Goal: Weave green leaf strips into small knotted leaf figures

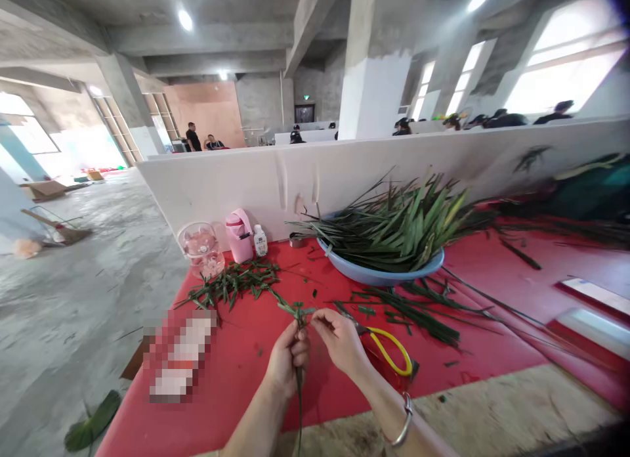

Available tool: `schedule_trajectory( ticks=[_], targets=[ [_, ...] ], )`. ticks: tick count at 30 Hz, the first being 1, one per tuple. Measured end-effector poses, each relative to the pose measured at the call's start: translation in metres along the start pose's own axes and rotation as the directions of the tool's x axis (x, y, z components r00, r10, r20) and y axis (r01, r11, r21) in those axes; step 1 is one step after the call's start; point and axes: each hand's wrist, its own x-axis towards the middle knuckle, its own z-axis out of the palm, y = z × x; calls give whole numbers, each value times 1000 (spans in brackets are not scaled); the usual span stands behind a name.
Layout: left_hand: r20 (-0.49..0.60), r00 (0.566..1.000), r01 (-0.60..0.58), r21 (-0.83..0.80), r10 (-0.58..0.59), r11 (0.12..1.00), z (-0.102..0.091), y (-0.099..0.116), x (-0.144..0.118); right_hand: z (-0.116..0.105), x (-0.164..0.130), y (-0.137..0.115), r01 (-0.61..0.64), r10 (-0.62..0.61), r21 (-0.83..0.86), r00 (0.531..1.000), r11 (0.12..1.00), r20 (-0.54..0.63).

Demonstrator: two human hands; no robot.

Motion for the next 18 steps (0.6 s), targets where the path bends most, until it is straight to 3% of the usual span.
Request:
schedule_trajectory(
  ticks=[3, 6, 12, 18],
  targets=[
    [-1, 1000, 6, 42, -6, 999, 2, -2, -3, -6, 1, -5, 137, -146, -188, 989, 973, -35],
    [26, 1000, 7, 35, -8, 999, 5, -3, -8, -7, 0, -12, 186, -208, -285, 977, 940, -49],
    [60, 998, 0, -7, 0, 1000, 4, -2, -9, 1, -2, -15, 66, -93, -234, 990, 970, -107],
    [62, 996, -59, 37, 57, 998, 2, -4, -9, 8, -1, -14, -28, 23, -81, 998, 996, -56]
  ],
)
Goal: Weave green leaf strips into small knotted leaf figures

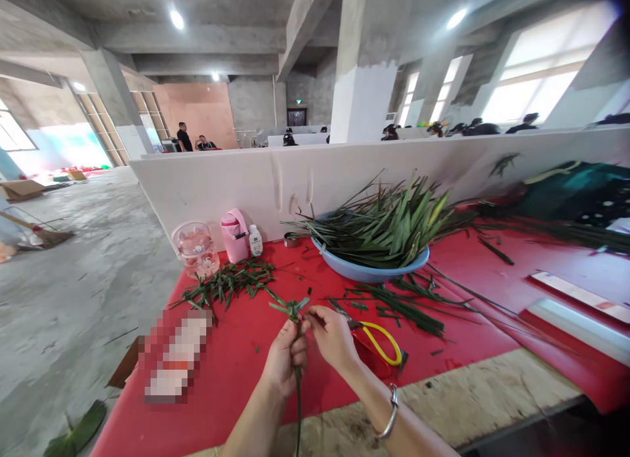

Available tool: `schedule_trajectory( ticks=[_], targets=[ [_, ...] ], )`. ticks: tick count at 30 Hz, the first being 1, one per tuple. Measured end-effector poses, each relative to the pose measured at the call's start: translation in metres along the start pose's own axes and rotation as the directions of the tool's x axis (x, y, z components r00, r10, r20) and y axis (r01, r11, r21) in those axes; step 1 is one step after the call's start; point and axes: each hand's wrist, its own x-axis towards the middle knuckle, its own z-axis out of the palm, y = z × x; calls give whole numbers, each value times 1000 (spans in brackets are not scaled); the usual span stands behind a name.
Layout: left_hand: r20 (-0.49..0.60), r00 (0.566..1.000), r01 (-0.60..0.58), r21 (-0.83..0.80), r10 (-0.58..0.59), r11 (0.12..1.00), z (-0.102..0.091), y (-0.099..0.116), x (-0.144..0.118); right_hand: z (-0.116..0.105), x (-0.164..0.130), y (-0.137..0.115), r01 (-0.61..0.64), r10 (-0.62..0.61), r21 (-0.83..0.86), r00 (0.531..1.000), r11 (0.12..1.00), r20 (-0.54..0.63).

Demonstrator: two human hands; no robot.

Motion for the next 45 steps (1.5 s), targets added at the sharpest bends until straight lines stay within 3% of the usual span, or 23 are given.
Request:
schedule_trajectory(
  ticks=[3, 7, 10, 12, 15, 22, 24, 26, 28, 32, 36, 40, 45],
  targets=[
    [8, 1000, -27, 62, 27, 998, 2, 0, 0, 2, 2, 4, -16, 16, 21, 1000, 1000, -2],
    [-34, 982, -176, 178, 185, 968, 1, -2, 2, 1, 0, 11, -8, 8, -1, 1000, 1000, -3],
    [-32, 963, -246, 287, 266, 926, -3, -2, 6, -5, -4, 12, 148, -148, -50, 989, 988, 6],
    [-25, 956, -261, 383, 292, 886, -6, -1, 7, -12, -5, 12, 280, -275, -73, 959, 957, 72],
    [-49, 942, -265, 494, 331, 828, -8, -1, 8, -22, -2, 12, 377, -359, -106, 921, 920, 154],
    [-28, 982, -162, 380, 187, 910, -4, -2, 9, -33, 7, 19, 474, -407, -165, 854, 865, 323],
    [-50, 984, -146, 313, 170, 938, -3, -3, 11, -33, 6, 20, 420, -364, -164, 886, 893, 287],
    [-112, 968, -198, 213, 225, 957, -3, -4, 14, -29, 4, 21, 272, -240, -172, 953, 947, 185],
    [-150, 949, -257, 148, 279, 955, -4, -7, 16, -21, 2, 22, 125, -100, -175, 984, 977, 147],
    [-150, 940, -293, 112, 308, 949, -7, -9, 18, 1, 0, 24, 23, 4, -101, 965, 995, 261],
    [-176, 932, -291, 152, 316, 945, -13, -9, 21, 12, 0, 30, -36, 62, -90, 953, 995, 298],
    [-260, 902, -306, 184, 346, 934, -16, -8, 24, 7, 5, 37, -57, 57, -11, 914, 998, 402],
    [-240, 912, -300, 162, 332, 940, -12, -6, 22, -9, 18, 39, -64, 2, 164, 937, 984, 349]
  ],
)
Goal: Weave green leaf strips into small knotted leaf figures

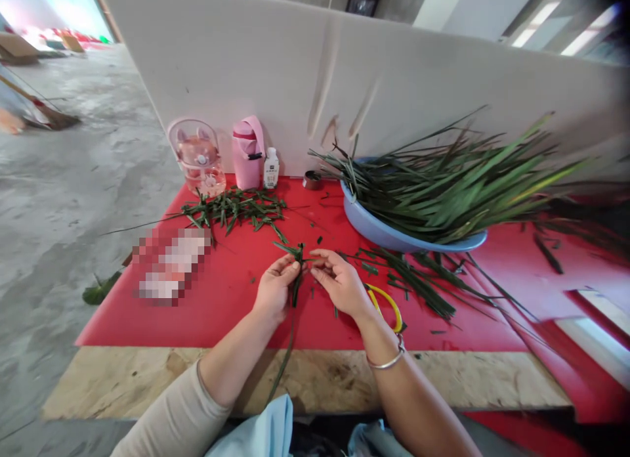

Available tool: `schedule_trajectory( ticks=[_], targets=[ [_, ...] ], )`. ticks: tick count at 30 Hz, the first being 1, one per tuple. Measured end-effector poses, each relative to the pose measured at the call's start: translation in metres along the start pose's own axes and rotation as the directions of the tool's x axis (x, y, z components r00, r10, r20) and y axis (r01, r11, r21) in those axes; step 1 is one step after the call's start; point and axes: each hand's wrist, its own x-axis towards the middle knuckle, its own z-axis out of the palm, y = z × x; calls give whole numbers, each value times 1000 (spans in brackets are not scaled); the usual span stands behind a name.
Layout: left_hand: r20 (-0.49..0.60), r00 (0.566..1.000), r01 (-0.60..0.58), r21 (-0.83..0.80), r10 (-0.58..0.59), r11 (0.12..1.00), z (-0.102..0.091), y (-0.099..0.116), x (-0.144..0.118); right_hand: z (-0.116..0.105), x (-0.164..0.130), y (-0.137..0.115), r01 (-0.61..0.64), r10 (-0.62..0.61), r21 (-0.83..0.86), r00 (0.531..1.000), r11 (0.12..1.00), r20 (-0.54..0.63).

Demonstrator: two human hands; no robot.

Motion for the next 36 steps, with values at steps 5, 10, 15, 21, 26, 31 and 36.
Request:
schedule_trajectory(
  ticks=[5, 10, 15, 21, 26, 31, 36],
  targets=[
    [56, 998, -10, 149, 2, 989, 1, 3, -4, -5, 3, -3, 61, -62, -30, 998, 998, -30],
    [44, 966, -241, 515, 255, 823, -8, -1, 1, 12, -1, 10, -103, 127, 212, 986, 972, -104],
    [125, 907, -371, 693, 403, 618, -17, -9, 4, 21, -3, 16, -196, 239, 357, 968, 913, -80],
    [214, 850, -455, 758, 481, 468, -13, -7, -1, 18, -4, 16, -138, 169, 285, 982, 948, -86],
    [169, 908, -359, 784, 383, 506, -9, -7, -4, 17, -3, 17, -106, 116, 156, 992, 982, -53],
    [60, 944, -260, 742, 326, 618, -10, -8, -3, 11, -4, 11, -68, 67, 42, 997, 997, 21],
    [76, 942, -273, 739, 327, 616, -10, -7, -2, 13, -2, 13, -112, 93, 251, 992, 962, 87]
  ],
)
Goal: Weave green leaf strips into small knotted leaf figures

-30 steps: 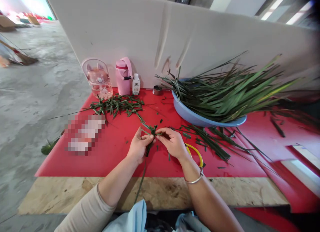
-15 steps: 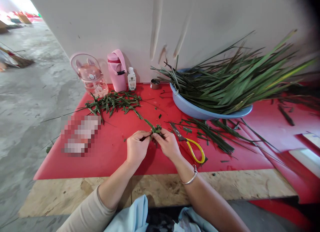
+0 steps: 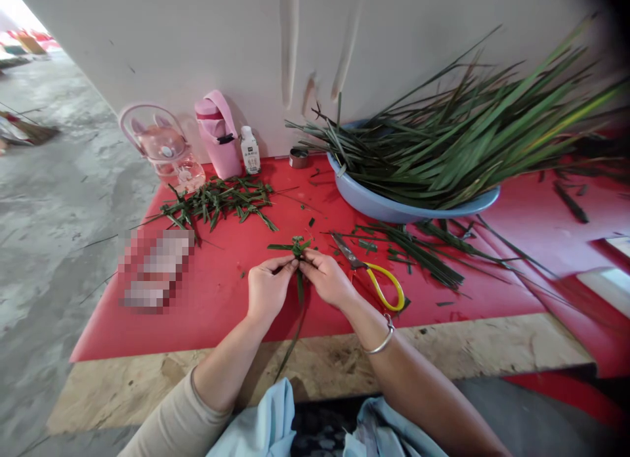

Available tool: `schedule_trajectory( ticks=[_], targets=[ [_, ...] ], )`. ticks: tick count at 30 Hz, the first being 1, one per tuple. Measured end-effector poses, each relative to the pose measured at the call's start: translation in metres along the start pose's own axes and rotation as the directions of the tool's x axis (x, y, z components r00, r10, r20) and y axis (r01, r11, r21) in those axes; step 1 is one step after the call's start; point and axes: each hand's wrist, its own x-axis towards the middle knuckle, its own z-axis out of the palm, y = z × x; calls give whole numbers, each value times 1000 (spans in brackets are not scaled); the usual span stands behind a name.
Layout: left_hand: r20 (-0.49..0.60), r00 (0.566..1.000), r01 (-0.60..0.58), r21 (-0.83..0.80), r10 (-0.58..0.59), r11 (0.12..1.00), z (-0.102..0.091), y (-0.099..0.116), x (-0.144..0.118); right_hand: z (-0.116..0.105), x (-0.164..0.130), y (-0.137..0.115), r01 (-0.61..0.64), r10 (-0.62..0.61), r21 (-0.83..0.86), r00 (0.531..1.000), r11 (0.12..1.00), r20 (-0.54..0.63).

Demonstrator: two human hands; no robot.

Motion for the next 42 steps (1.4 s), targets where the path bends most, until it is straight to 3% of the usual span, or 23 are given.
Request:
schedule_trajectory(
  ticks=[3, 6, 11, 15, 18, 21, 23, 26, 28, 31, 33, 36, 39, 42],
  targets=[
    [-38, 999, 32, -112, -36, 993, 1, -1, 0, 6, 2, 6, -82, 74, 315, 997, 946, 36],
    [-69, 991, 86, -303, -112, 949, 4, -2, 0, 12, 2, 9, -126, 118, 478, 992, 869, 48],
    [19, 990, 129, -494, -138, 860, 9, -4, -2, 13, 1, 10, -81, 111, 499, 993, 863, -32],
    [157, 972, 229, -480, -174, 847, 9, -7, -2, 10, 1, 14, -47, 99, 523, 992, 851, -73],
    [196, 969, 224, -458, -148, 860, 7, -8, 0, 9, 1, 15, -53, 102, 565, 993, 824, -56],
    [160, 985, 123, -373, -67, 920, 5, -5, 0, 9, 1, 14, -24, 71, 578, 996, 815, -58],
    [44, 995, -76, -174, 84, 982, 3, 0, -2, 10, 2, 12, 17, 27, 552, 997, 834, -71],
    [-77, 922, -356, 212, 379, 910, 0, 8, -6, 13, 3, 10, 53, -3, 513, 995, 857, -99],
    [-71, 882, -423, 316, 466, 849, -2, 10, -8, 14, 3, 11, 37, 22, 516, 994, 856, -107],
    [1, 932, -357, 194, 363, 914, 0, 6, -4, 13, 3, 12, 3, 68, 554, 992, 832, -108],
    [82, 973, -216, 7, 215, 976, 3, 3, 0, 11, 3, 12, -7, 74, 568, 993, 823, -96],
    [149, 987, -27, -196, 57, 980, 9, 1, 7, 8, 4, 12, 25, 25, 531, 996, 847, -86],
    [175, 985, 43, -260, 4, 965, 14, 3, 11, 6, 4, 10, 88, -47, 404, 993, 911, -111],
    [181, 983, 84, -289, -32, 954, 16, 4, 12, 1, 3, 8, 106, -88, 129, 987, 986, -135]
  ],
)
